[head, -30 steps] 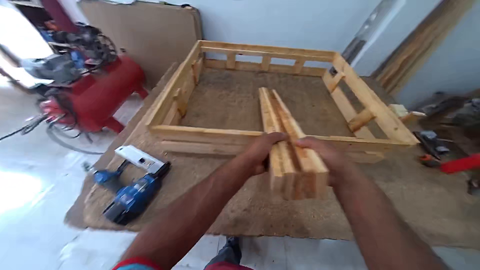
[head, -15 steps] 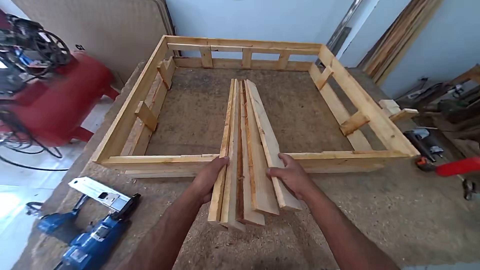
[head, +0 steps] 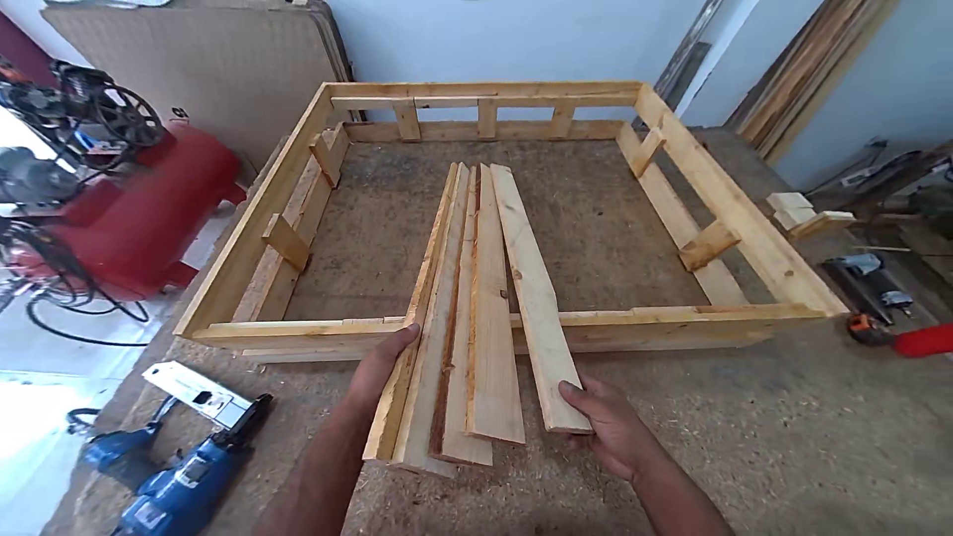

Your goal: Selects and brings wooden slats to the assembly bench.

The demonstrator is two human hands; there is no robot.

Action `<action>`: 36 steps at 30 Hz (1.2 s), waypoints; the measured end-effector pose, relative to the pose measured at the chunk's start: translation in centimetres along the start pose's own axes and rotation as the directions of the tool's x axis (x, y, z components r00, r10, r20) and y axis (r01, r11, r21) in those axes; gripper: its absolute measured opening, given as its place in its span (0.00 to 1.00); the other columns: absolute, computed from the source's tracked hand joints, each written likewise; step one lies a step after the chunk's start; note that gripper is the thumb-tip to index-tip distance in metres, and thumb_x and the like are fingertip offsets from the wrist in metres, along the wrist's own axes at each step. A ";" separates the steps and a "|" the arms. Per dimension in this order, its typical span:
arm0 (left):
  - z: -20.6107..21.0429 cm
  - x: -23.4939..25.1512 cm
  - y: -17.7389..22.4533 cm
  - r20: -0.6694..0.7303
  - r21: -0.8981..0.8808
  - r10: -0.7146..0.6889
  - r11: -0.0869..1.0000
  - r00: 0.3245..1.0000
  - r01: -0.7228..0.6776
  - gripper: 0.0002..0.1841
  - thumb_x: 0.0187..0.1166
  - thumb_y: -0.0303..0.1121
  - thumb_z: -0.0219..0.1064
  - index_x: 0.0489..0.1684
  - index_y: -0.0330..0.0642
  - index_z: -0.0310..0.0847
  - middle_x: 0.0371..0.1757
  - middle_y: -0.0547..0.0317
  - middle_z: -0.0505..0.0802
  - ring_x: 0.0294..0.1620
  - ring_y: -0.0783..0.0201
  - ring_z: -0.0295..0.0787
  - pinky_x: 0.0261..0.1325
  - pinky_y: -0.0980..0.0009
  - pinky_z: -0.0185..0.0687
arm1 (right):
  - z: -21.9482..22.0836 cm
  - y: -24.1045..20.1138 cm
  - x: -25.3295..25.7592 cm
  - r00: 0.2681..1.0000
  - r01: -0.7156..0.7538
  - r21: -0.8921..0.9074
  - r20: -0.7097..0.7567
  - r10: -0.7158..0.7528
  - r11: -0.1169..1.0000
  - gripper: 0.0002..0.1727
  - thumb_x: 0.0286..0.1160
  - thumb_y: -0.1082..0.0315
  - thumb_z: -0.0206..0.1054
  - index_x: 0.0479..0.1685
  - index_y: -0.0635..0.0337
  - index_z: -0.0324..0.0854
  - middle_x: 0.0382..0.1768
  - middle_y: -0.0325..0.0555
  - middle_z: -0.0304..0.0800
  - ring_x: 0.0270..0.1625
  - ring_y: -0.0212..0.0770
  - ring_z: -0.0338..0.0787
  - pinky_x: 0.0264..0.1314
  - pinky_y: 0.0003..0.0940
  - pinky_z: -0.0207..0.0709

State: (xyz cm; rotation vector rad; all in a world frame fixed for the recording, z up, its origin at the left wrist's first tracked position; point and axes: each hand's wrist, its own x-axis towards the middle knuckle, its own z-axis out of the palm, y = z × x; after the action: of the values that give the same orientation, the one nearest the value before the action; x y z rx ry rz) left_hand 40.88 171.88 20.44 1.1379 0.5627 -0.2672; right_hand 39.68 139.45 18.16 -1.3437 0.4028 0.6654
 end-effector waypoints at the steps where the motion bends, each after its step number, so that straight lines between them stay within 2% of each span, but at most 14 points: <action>1: 0.0 0.0 0.0 -0.002 0.007 0.004 1.000 1.000 -0.004 0.21 0.94 0.46 0.47 0.60 0.42 0.83 0.39 0.50 0.95 0.35 0.62 0.96 0.36 0.67 0.93 | 0.1 0.0 -0.1 1.000 0.020 0.021 -0.019 -0.020 1.000 0.21 0.89 0.59 0.60 0.72 0.60 0.73 0.43 0.58 0.92 0.28 0.45 0.92 0.23 0.34 0.86; 5: -0.5 0.3 -0.3 0.026 0.008 0.041 0.999 0.999 -0.042 0.21 0.94 0.45 0.47 0.60 0.42 0.83 0.39 0.50 0.96 0.36 0.63 0.96 0.36 0.67 0.93 | -0.5 -1.2 -0.5 0.988 0.141 0.133 -0.088 -0.130 0.981 0.17 0.89 0.62 0.60 0.64 0.64 0.78 0.38 0.58 0.91 0.24 0.41 0.88 0.20 0.30 0.81; 8: -1.9 0.8 -1.0 0.054 -0.023 0.082 0.996 0.995 -0.081 0.22 0.96 0.44 0.43 0.57 0.41 0.83 0.37 0.52 0.95 0.34 0.65 0.95 0.35 0.69 0.93 | -1.8 -2.7 -1.0 0.976 0.201 0.192 -0.121 -0.180 0.961 0.15 0.90 0.62 0.56 0.60 0.65 0.80 0.36 0.57 0.90 0.22 0.38 0.86 0.19 0.28 0.79; 12: -4.5 1.0 -2.4 0.098 -0.035 0.140 0.990 0.985 -0.137 0.26 0.96 0.46 0.37 0.53 0.47 0.85 0.35 0.59 0.96 0.33 0.71 0.94 0.33 0.73 0.92 | -2.3 -2.7 -0.8 0.975 0.186 0.174 -0.156 -0.160 0.967 0.16 0.92 0.61 0.56 0.59 0.65 0.81 0.35 0.58 0.90 0.22 0.39 0.86 0.18 0.29 0.79; 17: -6.0 1.4 -3.7 0.101 -0.095 0.125 0.989 0.987 -0.115 0.25 0.96 0.47 0.39 0.57 0.46 0.84 0.38 0.56 0.96 0.36 0.68 0.95 0.37 0.70 0.93 | -1.3 -0.7 0.0 0.984 0.118 0.109 -0.148 -0.101 0.987 0.17 0.91 0.60 0.57 0.63 0.64 0.80 0.38 0.59 0.91 0.23 0.41 0.88 0.19 0.31 0.81; 21: -7.0 1.3 -4.4 0.028 -0.107 0.040 0.994 0.999 -0.037 0.23 0.94 0.48 0.48 0.66 0.41 0.81 0.44 0.48 0.96 0.41 0.59 0.96 0.43 0.61 0.94 | -0.9 0.4 0.2 0.978 0.100 0.065 -0.188 -0.087 0.993 0.17 0.90 0.61 0.60 0.65 0.64 0.79 0.40 0.58 0.92 0.25 0.42 0.89 0.20 0.31 0.82; 24: -6.4 -0.1 -3.4 -0.044 0.061 0.065 0.996 0.997 -0.063 0.22 0.93 0.47 0.51 0.64 0.37 0.81 0.42 0.45 0.95 0.39 0.57 0.96 0.42 0.60 0.94 | -0.3 0.4 -0.1 0.973 0.099 0.046 -0.216 -0.087 0.994 0.18 0.89 0.60 0.61 0.66 0.63 0.78 0.41 0.57 0.92 0.28 0.43 0.90 0.22 0.32 0.82; 26: -5.9 -1.2 -2.4 0.003 0.200 0.089 0.976 0.996 -0.088 0.23 0.92 0.49 0.53 0.70 0.40 0.77 0.46 0.46 0.95 0.42 0.56 0.96 0.45 0.58 0.95 | 0.3 0.4 -0.4 0.976 0.101 0.045 -0.197 -0.090 0.994 0.18 0.89 0.60 0.61 0.66 0.64 0.78 0.40 0.57 0.92 0.27 0.42 0.89 0.21 0.31 0.82; 28: -5.8 -1.3 -1.7 0.080 0.316 0.073 0.944 0.994 -0.094 0.29 0.86 0.53 0.62 0.78 0.44 0.72 0.51 0.46 0.95 0.47 0.53 0.96 0.49 0.56 0.95 | 1.3 0.6 -0.8 0.989 0.091 0.028 -0.119 -0.087 0.995 0.18 0.89 0.59 0.60 0.68 0.61 0.76 0.37 0.55 0.91 0.24 0.39 0.88 0.20 0.29 0.81; 30: -5.7 -1.1 -1.5 0.099 0.374 0.046 0.924 0.994 -0.080 0.35 0.78 0.54 0.71 0.80 0.44 0.69 0.51 0.46 0.95 0.47 0.52 0.96 0.50 0.55 0.95 | 2.7 0.9 -1.0 0.996 0.081 0.023 -0.037 -0.080 0.996 0.20 0.88 0.59 0.61 0.71 0.59 0.74 0.36 0.53 0.90 0.23 0.38 0.86 0.21 0.29 0.81; 32: -5.6 -0.9 -1.3 0.099 0.382 0.034 0.922 0.995 -0.069 0.35 0.76 0.51 0.75 0.78 0.42 0.70 0.50 0.45 0.95 0.47 0.52 0.97 0.50 0.55 0.95 | 4.0 1.6 -0.8 0.996 0.081 0.033 -0.030 -0.080 0.996 0.22 0.86 0.59 0.63 0.73 0.59 0.73 0.41 0.55 0.91 0.28 0.42 0.89 0.26 0.33 0.84; 34: -5.6 -0.7 -1.3 0.102 0.385 0.035 0.920 0.994 -0.072 0.33 0.75 0.48 0.76 0.76 0.41 0.72 0.50 0.44 0.96 0.47 0.51 0.97 0.50 0.56 0.96 | 4.8 2.5 -0.3 0.993 0.102 0.101 -0.060 -0.097 0.990 0.27 0.84 0.61 0.65 0.80 0.60 0.68 0.53 0.62 0.91 0.45 0.53 0.94 0.43 0.46 0.91; 36: -5.5 -0.6 -1.4 0.106 0.378 0.042 0.923 0.994 -0.079 0.32 0.74 0.48 0.76 0.74 0.41 0.73 0.49 0.44 0.96 0.46 0.51 0.97 0.49 0.56 0.96 | 5.3 3.1 -0.3 0.994 0.102 0.261 -0.050 -0.093 0.960 0.30 0.87 0.63 0.61 0.85 0.59 0.60 0.61 0.68 0.88 0.56 0.63 0.93 0.56 0.58 0.91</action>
State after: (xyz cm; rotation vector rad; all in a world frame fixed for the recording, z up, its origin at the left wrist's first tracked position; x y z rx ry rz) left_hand 38.16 176.30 18.01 1.5092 0.3972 -0.3877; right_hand 36.89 144.83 17.08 -1.1163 0.4360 0.4867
